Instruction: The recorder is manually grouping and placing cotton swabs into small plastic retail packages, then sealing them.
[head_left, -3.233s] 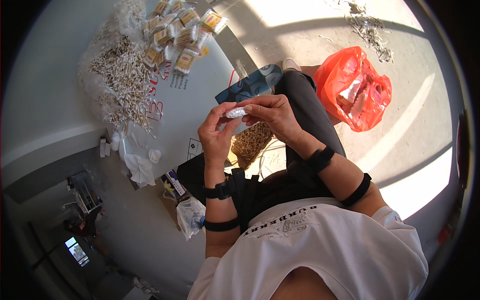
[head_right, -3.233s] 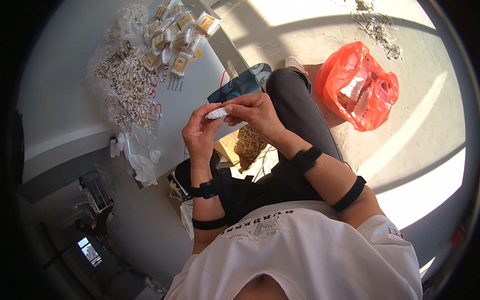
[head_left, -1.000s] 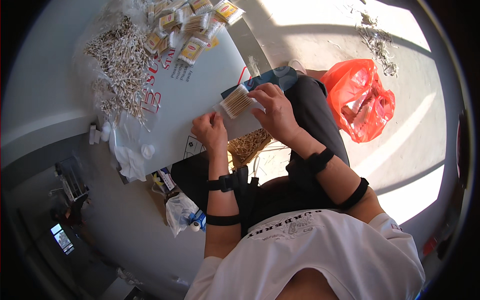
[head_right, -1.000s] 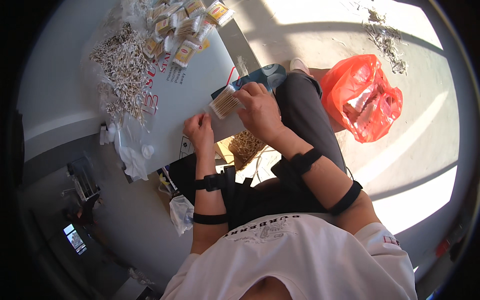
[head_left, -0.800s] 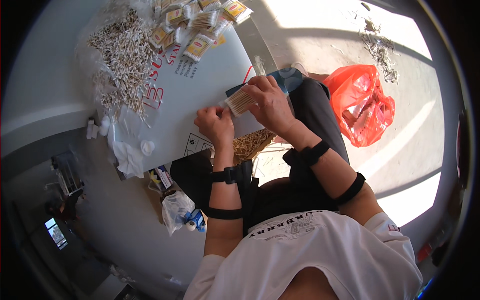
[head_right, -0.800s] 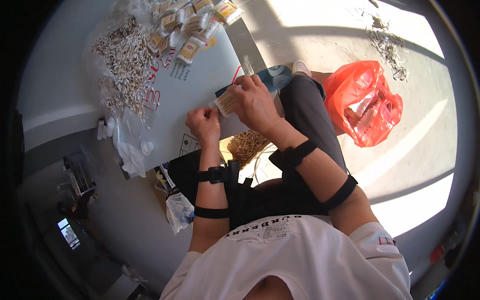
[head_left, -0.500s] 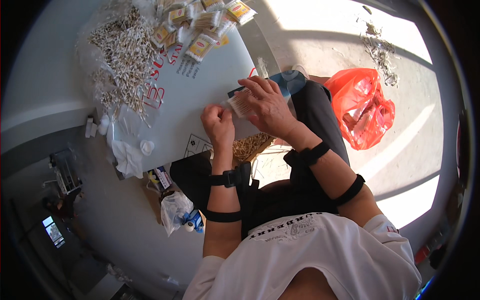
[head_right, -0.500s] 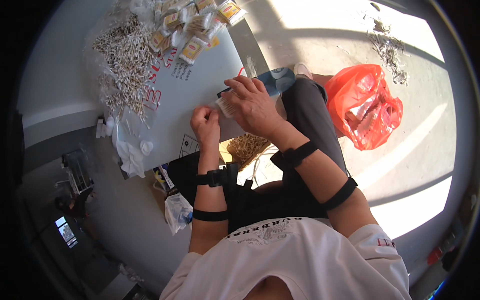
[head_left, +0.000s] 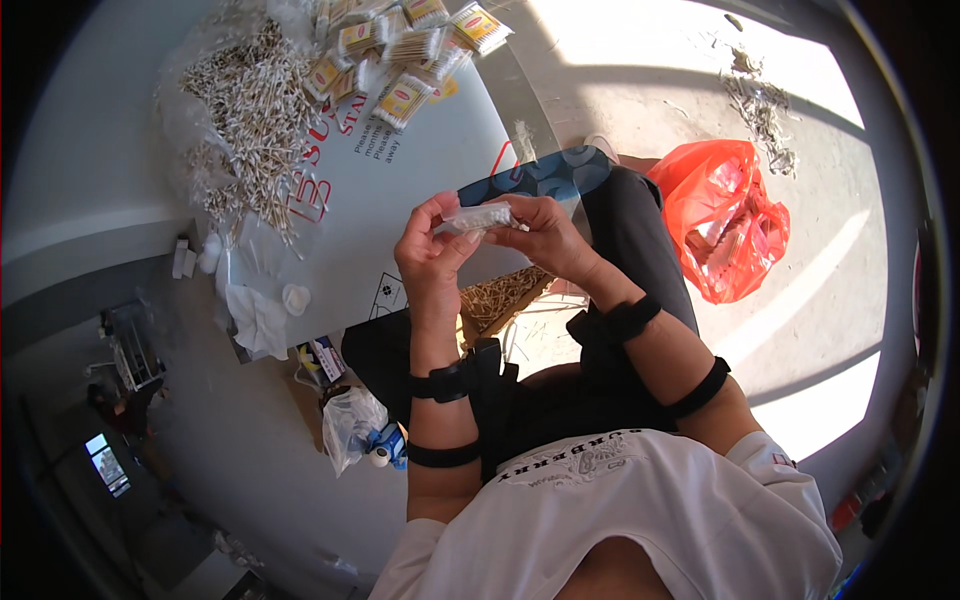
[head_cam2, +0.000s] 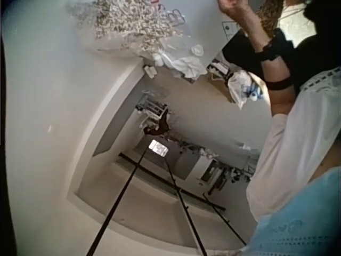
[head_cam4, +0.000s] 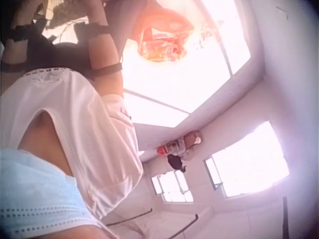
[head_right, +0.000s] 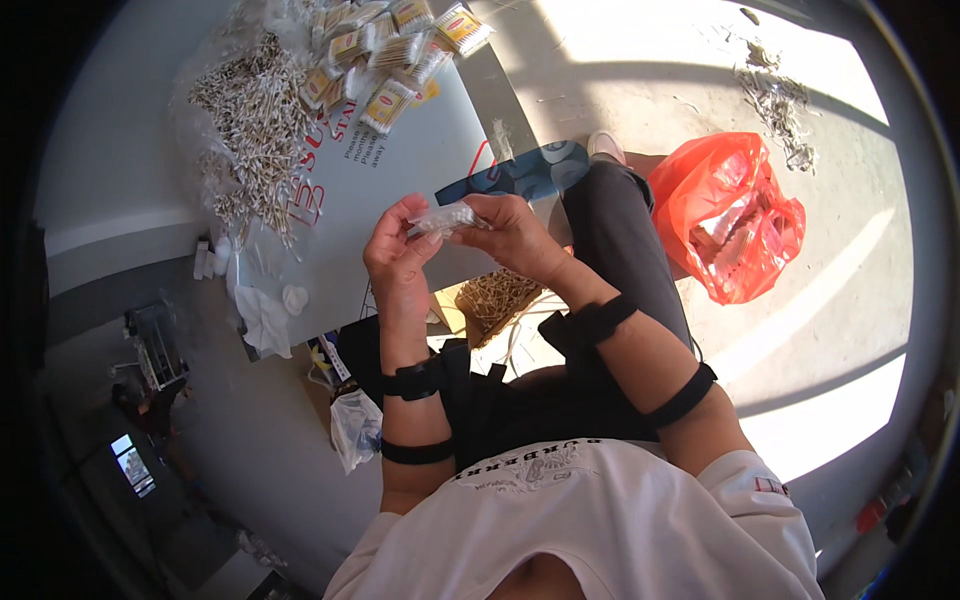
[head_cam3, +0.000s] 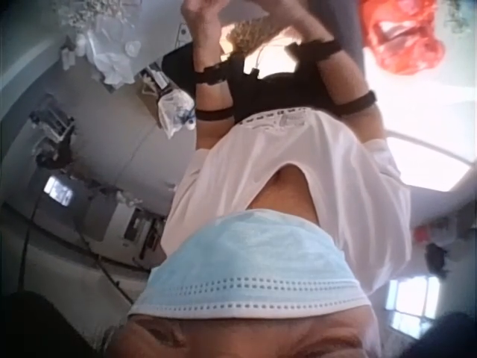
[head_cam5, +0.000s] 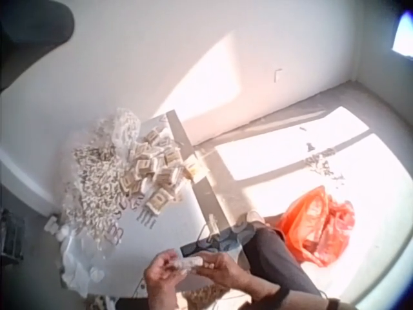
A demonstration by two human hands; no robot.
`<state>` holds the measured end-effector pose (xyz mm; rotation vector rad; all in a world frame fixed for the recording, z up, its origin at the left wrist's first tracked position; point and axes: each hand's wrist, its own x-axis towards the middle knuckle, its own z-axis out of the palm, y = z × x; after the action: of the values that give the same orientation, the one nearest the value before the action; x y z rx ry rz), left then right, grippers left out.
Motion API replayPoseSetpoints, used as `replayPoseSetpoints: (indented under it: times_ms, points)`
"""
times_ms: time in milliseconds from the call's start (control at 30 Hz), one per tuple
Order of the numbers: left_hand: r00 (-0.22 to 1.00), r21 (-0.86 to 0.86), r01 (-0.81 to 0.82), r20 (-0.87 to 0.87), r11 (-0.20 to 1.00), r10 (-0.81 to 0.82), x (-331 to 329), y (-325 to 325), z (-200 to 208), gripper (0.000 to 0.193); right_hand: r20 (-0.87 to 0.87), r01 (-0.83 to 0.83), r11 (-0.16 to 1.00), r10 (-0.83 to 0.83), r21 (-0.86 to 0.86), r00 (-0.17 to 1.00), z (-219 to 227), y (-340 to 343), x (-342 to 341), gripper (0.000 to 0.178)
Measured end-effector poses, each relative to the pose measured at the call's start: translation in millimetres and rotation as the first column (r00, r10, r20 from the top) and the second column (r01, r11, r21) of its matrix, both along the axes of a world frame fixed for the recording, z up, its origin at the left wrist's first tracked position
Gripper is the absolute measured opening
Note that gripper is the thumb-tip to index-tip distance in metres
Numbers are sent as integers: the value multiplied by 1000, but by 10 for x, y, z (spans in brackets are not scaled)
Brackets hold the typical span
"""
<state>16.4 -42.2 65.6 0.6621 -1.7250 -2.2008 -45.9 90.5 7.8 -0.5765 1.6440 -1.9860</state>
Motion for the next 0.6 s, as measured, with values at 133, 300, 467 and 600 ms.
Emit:
replayPoseSetpoints:
  times_ms: [133,300,467,600]
  points:
    - [978,-148,203,77,968,-194,13,-128,-111,30,107,-69,992,81,-107,991,26,0,-15,20]
    - [980,-211,176,-55,962,-191,-45,-59,-215,22,-568,175,980,-94,90,818,18,57,-123,29]
    - [988,-198,111,-85,974,-130,-93,38,-413,21,-192,188,962,-149,199,970,96,84,-75,33]
    - [994,-22,106,6,994,-106,-122,61,-384,16,111,123,992,-124,16,986,232,167,-103,28]
